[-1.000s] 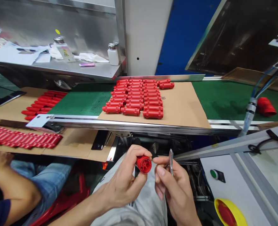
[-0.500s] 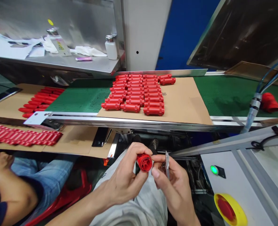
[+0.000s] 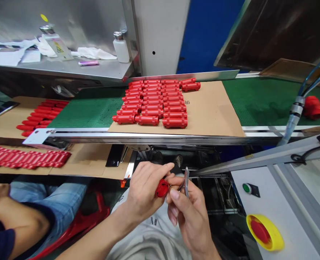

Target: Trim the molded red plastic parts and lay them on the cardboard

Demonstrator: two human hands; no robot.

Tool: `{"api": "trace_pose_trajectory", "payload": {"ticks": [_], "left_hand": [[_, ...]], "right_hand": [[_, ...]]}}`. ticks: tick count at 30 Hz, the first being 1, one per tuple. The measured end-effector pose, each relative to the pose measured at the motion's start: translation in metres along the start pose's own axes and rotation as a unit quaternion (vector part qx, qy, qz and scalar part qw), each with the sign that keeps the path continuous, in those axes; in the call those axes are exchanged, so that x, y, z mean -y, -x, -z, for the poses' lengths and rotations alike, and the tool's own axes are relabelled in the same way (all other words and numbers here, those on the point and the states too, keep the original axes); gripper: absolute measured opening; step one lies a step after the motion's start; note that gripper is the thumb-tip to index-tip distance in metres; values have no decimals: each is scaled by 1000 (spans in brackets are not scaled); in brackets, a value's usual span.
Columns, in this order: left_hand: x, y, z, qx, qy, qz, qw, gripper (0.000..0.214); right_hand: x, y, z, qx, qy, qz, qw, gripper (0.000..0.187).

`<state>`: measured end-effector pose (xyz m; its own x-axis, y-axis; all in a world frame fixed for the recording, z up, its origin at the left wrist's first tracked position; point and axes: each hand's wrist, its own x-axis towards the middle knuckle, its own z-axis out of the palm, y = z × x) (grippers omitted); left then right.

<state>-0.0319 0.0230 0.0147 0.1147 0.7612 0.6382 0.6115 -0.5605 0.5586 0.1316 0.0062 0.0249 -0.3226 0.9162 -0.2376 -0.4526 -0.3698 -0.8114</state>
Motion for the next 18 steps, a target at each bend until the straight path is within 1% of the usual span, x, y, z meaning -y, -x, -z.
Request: {"api": "trace_pose_trajectory", "payload": {"ticks": [2, 5, 11, 15, 18], "left_hand": [[1, 0, 2, 9, -8, 7, 1000, 71], [1, -1, 4, 16, -15, -2, 1000, 67], [-1, -1, 2, -40, -48, -31, 998, 55], [0, 1, 1, -49, -54, -47, 996, 44], [-1, 1, 1, -52, -53, -36, 997, 36]], "right_hand": [[0, -2, -2, -3, -6, -2, 1000, 29], [0, -4, -3, -1, 1, -6, 1000, 31], [0, -7, -3, -9, 49, 1, 999, 31], [-3, -10, -5, 0, 59, 8, 998, 32], [-6, -14, -6, -1, 61, 23, 998, 32]]}}
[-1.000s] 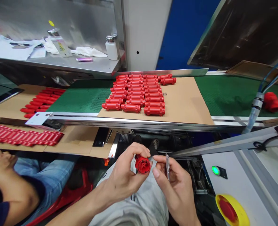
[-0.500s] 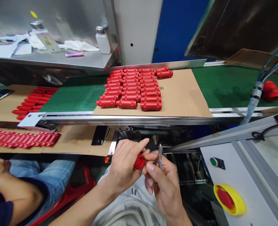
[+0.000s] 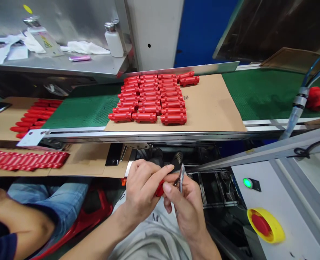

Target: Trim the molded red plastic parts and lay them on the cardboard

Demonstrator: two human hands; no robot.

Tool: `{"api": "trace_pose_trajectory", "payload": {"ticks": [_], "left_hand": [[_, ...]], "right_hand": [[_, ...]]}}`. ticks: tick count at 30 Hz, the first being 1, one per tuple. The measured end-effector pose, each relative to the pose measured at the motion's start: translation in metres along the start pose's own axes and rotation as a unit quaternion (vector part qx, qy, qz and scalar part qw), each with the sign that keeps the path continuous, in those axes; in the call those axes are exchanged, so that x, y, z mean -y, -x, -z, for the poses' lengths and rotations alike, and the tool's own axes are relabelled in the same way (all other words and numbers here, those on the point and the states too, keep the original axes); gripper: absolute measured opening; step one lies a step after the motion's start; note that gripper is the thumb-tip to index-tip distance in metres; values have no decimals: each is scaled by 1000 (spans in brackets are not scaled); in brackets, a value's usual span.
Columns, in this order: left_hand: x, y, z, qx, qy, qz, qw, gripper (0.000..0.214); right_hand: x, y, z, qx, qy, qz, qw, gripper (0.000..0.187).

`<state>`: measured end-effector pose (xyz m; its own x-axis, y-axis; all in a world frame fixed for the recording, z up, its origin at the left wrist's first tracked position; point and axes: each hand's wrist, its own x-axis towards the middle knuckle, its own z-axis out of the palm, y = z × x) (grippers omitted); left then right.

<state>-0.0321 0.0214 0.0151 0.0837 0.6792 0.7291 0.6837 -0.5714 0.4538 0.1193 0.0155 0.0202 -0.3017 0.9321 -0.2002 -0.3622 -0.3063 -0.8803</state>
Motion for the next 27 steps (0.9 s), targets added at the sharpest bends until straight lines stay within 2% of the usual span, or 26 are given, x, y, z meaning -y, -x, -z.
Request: {"api": "trace_pose_trajectory", "payload": {"ticks": [5, 9, 12, 14, 16, 19, 21, 23, 27], "left_hand": [[-1, 0, -2, 3, -9, 16, 1000, 25], [0, 1, -3, 5, -10, 12, 1000, 28], [-1, 1, -2, 14, -3, 15, 1000, 35], [-3, 0, -1, 21, -1, 29, 999, 39], [-6, -2, -1, 21, -6, 44, 999, 40], [-10, -3, -2, 17, -25, 51, 998, 41], [-12, -3, -3, 16, -32, 49, 998, 42], [-14, -4, -5, 20, -32, 45, 998, 42], [-16, -4, -8, 31, -20, 33, 999, 43]], "right_hand": [[-6, -5, -3, -5, -10, 21, 1000, 31], [-4, -3, -3, -7, 11, 46, 999, 29], [4, 4, 5, 13, 55, 73, 996, 27], [11, 11, 15, 12, 124, 95, 988, 29], [16, 17, 26, -15, 235, 132, 963, 34], [20, 24, 40, -57, 408, 219, 885, 45], [20, 26, 43, -60, 468, 267, 840, 52], [20, 26, 43, -51, 491, 295, 818, 56], [20, 23, 41, -44, 515, 321, 793, 59]]}}
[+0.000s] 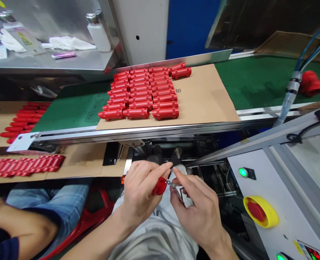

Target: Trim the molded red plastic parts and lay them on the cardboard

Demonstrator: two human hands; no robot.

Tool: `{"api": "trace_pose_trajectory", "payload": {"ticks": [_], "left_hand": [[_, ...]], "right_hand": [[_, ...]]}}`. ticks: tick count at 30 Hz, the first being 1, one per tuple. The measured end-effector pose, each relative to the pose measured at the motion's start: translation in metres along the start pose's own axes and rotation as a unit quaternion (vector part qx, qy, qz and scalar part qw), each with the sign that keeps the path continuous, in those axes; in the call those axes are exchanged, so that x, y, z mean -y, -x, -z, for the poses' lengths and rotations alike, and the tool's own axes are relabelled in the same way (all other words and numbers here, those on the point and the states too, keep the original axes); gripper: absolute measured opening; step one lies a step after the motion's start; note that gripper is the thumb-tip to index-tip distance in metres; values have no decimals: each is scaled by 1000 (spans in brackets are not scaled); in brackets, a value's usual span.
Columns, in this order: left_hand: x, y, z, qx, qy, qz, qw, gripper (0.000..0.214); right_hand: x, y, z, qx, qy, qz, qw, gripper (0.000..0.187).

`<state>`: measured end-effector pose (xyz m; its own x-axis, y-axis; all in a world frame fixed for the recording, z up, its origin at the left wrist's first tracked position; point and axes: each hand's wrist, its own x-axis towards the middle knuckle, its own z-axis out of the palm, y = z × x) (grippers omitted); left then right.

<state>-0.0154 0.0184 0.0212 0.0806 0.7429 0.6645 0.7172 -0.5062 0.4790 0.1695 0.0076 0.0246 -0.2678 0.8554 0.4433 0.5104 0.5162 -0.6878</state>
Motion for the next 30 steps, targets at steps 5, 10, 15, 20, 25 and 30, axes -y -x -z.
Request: {"api": "trace_pose_trajectory", "payload": {"ticks": [5, 10, 15, 20, 25, 30], "left_hand": [[1, 2, 0, 12, 2, -9, 1000, 44], [4, 5, 1, 22, 6, -14, 1000, 46], [5, 5, 1, 23, -5, -5, 1000, 47], [6, 5, 0, 30, -11, -1, 999, 46], [5, 7, 3, 65, 21, 56, 996, 40], [16, 4, 18, 186, 352, 274, 875, 55]], "right_hand": [[-2, 1, -1, -4, 20, 15, 1000, 58], [-5, 4, 1, 14, 14, 8, 1000, 60], [-7, 2, 2, 19, 16, 12, 1000, 61], [-7, 1, 0, 17, 2, 17, 1000, 56], [-10, 4, 4, 18, -203, -160, 966, 31], [-46, 19, -2, -117, -429, -401, 800, 48]]}}
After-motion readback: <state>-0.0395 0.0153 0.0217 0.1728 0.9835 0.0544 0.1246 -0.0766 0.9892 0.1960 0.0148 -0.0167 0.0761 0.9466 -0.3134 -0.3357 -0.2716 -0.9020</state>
